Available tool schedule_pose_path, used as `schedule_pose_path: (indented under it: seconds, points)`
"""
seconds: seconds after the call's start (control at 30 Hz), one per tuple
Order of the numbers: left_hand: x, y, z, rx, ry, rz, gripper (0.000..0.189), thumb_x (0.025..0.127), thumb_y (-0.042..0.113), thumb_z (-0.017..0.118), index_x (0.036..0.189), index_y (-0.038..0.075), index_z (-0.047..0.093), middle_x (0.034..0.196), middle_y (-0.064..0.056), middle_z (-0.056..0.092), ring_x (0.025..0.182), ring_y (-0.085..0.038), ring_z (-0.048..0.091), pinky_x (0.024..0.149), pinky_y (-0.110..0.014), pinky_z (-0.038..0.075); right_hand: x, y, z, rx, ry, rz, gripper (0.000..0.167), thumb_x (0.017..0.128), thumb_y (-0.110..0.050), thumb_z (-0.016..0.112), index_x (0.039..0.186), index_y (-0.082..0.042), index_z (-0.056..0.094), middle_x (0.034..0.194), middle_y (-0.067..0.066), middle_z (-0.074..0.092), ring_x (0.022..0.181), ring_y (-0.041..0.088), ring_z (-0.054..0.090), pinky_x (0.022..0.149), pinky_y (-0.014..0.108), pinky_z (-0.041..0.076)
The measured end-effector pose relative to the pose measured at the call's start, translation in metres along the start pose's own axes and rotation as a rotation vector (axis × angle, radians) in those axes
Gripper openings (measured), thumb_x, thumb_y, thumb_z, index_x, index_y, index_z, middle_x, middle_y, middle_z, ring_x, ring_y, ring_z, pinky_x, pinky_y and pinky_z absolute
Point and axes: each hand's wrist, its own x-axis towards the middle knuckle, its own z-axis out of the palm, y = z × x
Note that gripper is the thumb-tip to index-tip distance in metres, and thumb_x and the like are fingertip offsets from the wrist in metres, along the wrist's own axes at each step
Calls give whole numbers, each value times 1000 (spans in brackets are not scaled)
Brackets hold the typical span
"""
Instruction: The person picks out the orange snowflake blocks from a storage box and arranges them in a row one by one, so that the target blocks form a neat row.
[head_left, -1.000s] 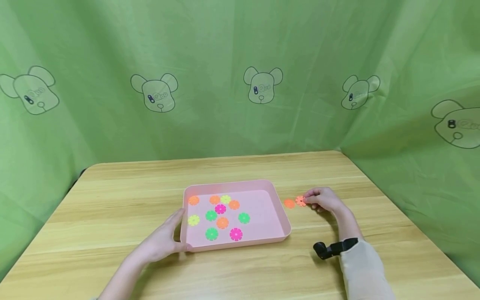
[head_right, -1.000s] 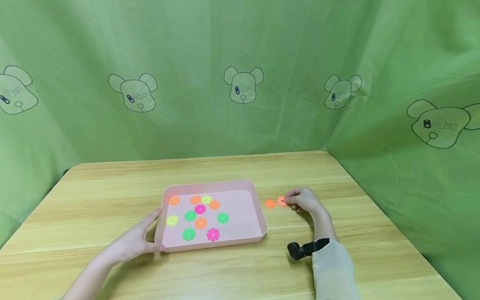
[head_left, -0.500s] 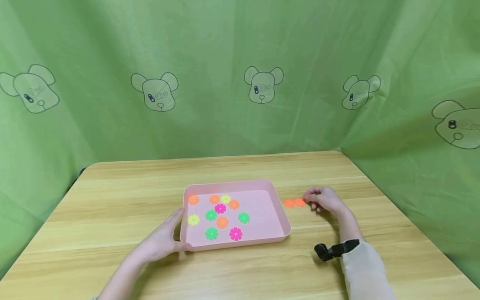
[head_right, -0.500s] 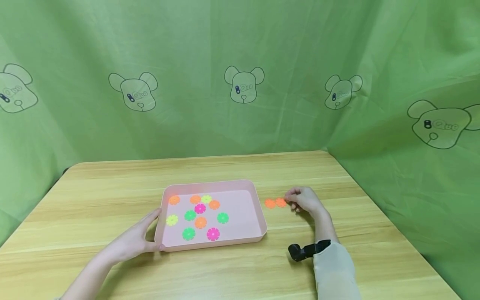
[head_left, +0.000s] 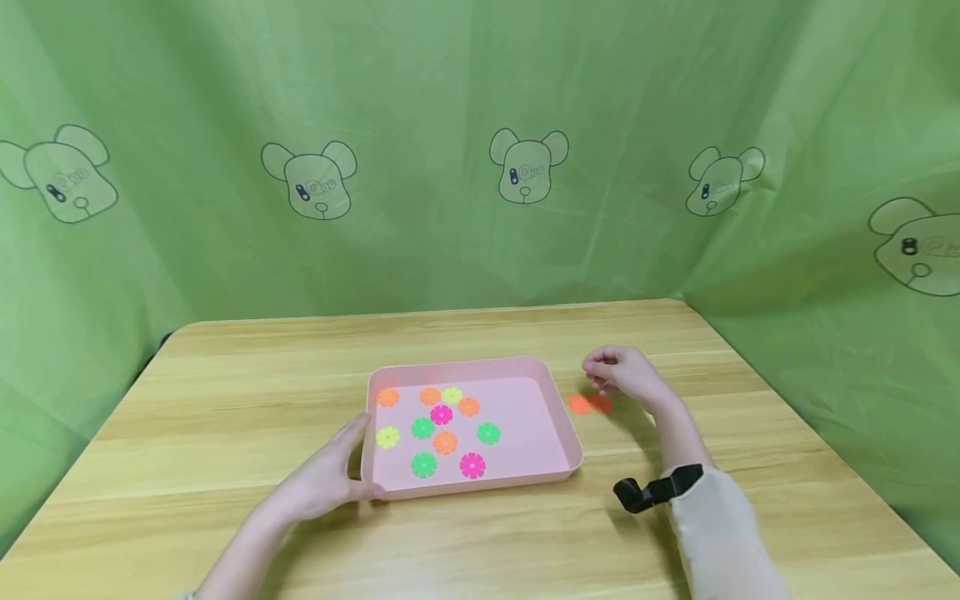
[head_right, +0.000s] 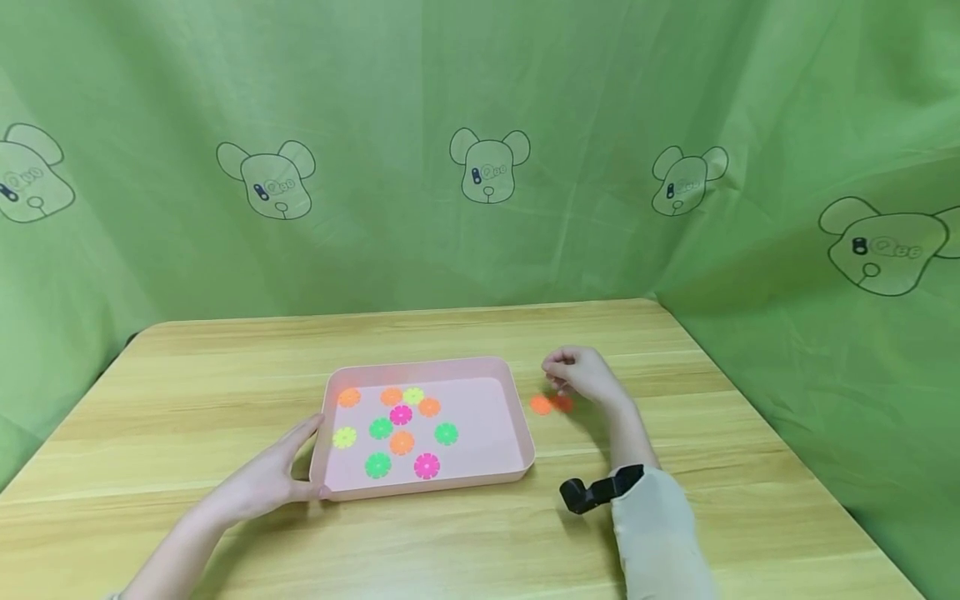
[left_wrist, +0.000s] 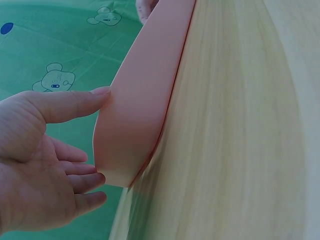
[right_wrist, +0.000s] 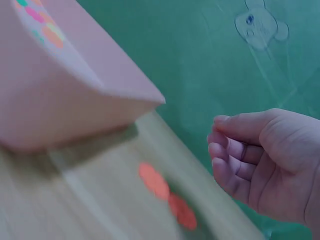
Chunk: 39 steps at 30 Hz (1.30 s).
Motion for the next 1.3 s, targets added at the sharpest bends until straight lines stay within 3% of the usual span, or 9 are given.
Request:
schedule_pose_path:
  seconds: [0.2, 0.5, 0.73, 0.9, 1.1, 1.3]
  points:
    - [-1, 0, 0, 0, 4, -3, 101, 69, 19, 79, 146, -4, 18, 150, -24, 16, 136, -41, 14, 107, -59, 13, 10, -27, 17, 43, -41, -51, 29, 89, -9, 59, 107, 13, 54, 82, 7, 58, 71, 14, 57, 67, 28, 54]
    - [-1, 0, 0, 5, 12, -7, 100, 69, 18, 79, 145, -4, 18, 150, -24, 17, 136, -41, 14, 107, -58, 13, 27, -56, 47, 77, -109, -94, 27, 89, -9, 60, 106, 12, 56, 88, 16, 61, 73, 17, 59, 74, 35, 55]
    - [0, 1, 1, 3, 7, -11, 100, 69, 19, 79, 145, -3, 18, 150, -24, 17, 136, -41, 14, 107, -58, 13, 35, -70, 69, 53, -159, -99, 28, 88, -11, 62, 109, 7, 59, 95, 17, 64, 89, 35, 61, 79, 42, 53]
    - [0, 0, 1, 5, 11, -8, 100, 69, 18, 79, 145, -4, 19, 150, -24, 17, 136, -40, 14, 108, -57, 13, 41, -75, 82, 53, -172, -78, 29, 86, -11, 64, 111, 4, 61, 93, 9, 65, 86, 28, 62, 80, 40, 52]
    - [-1, -1, 1, 5, 14, -7, 100, 69, 18, 79, 145, -3, 19, 150, -24, 18, 136, -41, 15, 107, -58, 14, 52, -72, 99, 130, -219, -58, 32, 86, -4, 61, 114, 12, 55, 91, 11, 64, 78, 18, 59, 79, 38, 52]
    - [0, -1, 0, 12, 15, -5, 98, 70, 18, 79, 145, -4, 20, 149, -24, 18, 136, -41, 15, 108, -58, 14, 64, -65, 114, 24, -239, -54, 33, 84, -9, 65, 113, 6, 61, 91, 9, 65, 78, 19, 60, 73, 34, 51]
